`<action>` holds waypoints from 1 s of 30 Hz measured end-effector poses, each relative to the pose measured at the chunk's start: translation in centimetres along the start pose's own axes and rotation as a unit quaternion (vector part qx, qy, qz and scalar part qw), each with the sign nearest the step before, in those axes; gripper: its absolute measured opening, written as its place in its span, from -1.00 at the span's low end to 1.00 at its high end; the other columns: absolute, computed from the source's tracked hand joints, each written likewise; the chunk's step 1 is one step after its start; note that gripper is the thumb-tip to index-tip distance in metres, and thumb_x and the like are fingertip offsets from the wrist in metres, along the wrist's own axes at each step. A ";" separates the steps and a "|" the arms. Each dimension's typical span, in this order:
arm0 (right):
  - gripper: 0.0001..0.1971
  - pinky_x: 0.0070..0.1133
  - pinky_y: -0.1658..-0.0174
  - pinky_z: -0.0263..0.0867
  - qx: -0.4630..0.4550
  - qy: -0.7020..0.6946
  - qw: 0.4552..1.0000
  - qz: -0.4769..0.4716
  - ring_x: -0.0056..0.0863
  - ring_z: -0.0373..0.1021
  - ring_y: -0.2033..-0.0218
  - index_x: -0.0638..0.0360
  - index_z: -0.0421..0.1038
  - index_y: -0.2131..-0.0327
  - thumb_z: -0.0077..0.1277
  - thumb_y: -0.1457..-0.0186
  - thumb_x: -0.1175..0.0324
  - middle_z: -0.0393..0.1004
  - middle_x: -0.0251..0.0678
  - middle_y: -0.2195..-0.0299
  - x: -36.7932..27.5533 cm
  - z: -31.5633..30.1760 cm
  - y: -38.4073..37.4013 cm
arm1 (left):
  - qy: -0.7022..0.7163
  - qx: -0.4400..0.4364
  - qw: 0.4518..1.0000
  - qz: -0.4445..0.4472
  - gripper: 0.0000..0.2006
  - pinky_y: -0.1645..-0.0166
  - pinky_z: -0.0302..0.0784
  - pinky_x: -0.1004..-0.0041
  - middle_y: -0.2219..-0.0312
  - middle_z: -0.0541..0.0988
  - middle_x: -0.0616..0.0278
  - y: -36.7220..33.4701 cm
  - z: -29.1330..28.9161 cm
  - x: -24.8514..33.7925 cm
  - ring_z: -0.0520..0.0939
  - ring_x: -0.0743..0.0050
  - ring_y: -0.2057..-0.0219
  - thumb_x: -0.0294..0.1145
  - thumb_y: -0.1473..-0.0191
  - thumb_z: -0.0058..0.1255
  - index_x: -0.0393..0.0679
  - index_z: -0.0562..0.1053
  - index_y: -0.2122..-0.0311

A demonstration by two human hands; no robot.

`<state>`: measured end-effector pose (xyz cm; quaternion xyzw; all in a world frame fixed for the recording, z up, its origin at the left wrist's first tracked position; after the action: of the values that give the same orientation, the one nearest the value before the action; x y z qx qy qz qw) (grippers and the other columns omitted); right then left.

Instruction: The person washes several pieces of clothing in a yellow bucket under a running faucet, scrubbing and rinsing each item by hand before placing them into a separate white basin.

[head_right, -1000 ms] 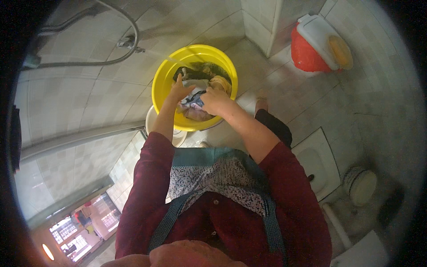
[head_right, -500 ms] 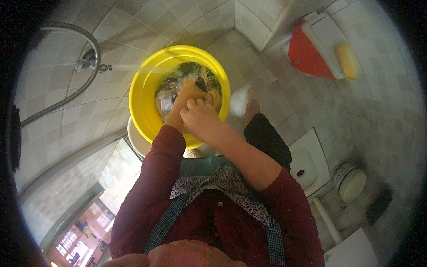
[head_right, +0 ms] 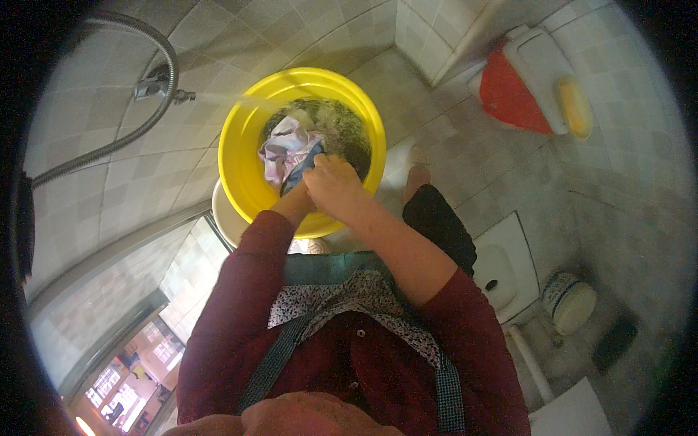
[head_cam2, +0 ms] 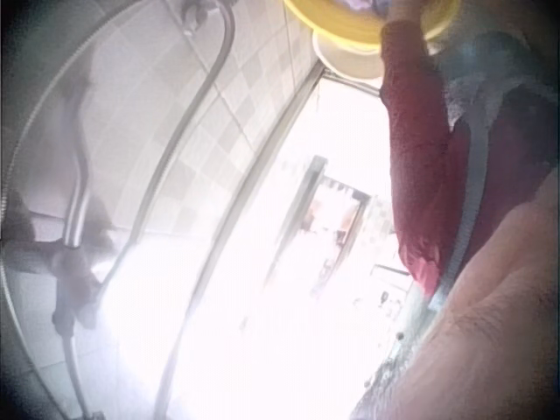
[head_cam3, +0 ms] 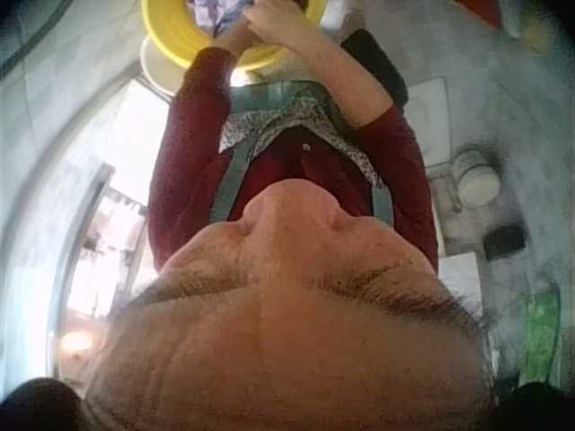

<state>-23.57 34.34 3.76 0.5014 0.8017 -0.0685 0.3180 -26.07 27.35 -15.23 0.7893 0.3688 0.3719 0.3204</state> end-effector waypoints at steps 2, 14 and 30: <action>-0.77 -0.35 0.14 0.36 0.018 0.001 1.000 0.012 -0.17 0.34 0.17 0.22 0.42 0.30 0.08 0.00 0.29 0.34 -0.13 0.24 0.7 -0.6 0.5 | 0.032 -0.070 0.996 0.040 -0.53 -0.14 0.20 -0.07 -0.05 0.42 0.11 0.9 -1.0 -0.1 0.32 0.06 -0.15 -0.23 0.11 0.15 0.00 0.44 0.01; -0.78 -0.35 0.16 0.36 -0.029 -0.005 0.999 -0.015 -0.18 0.34 0.20 0.24 0.42 0.30 0.05 -0.02 0.31 0.34 -0.13 0.27 -1.4 0.7 0.1 | 0.107 0.338 0.904 -0.240 0.10 -0.24 0.06 -0.04 -0.23 -0.15 -0.42 10.2 -7.6 -9.4 -0.08 -0.30 -0.28 0.21 0.21 0.23 -0.07 -0.11 -0.31; -0.78 -0.34 0.21 0.35 -0.007 -0.014 1.000 0.001 -0.19 0.36 0.22 0.19 0.44 0.32 0.11 0.06 0.30 0.35 -0.14 0.29 -1.6 1.2 -0.9 | -0.006 0.117 0.981 -0.153 -0.33 -0.02 0.38 0.02 -0.10 0.25 -0.19 -4.0 -2.7 -3.1 0.25 -0.30 -0.10 0.01 0.19 0.20 -0.08 0.34 -0.04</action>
<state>-23.36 32.20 3.57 0.4990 0.7972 -0.0695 0.3328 -31.08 27.53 -18.06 0.7577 0.5247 0.2676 0.2810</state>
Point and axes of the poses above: each hand's wrist, its own y-axis away from the middle knuckle, its own z-axis out of the palm, x = y × z, the point moved 5 cm from there along -y, towards the middle knuckle
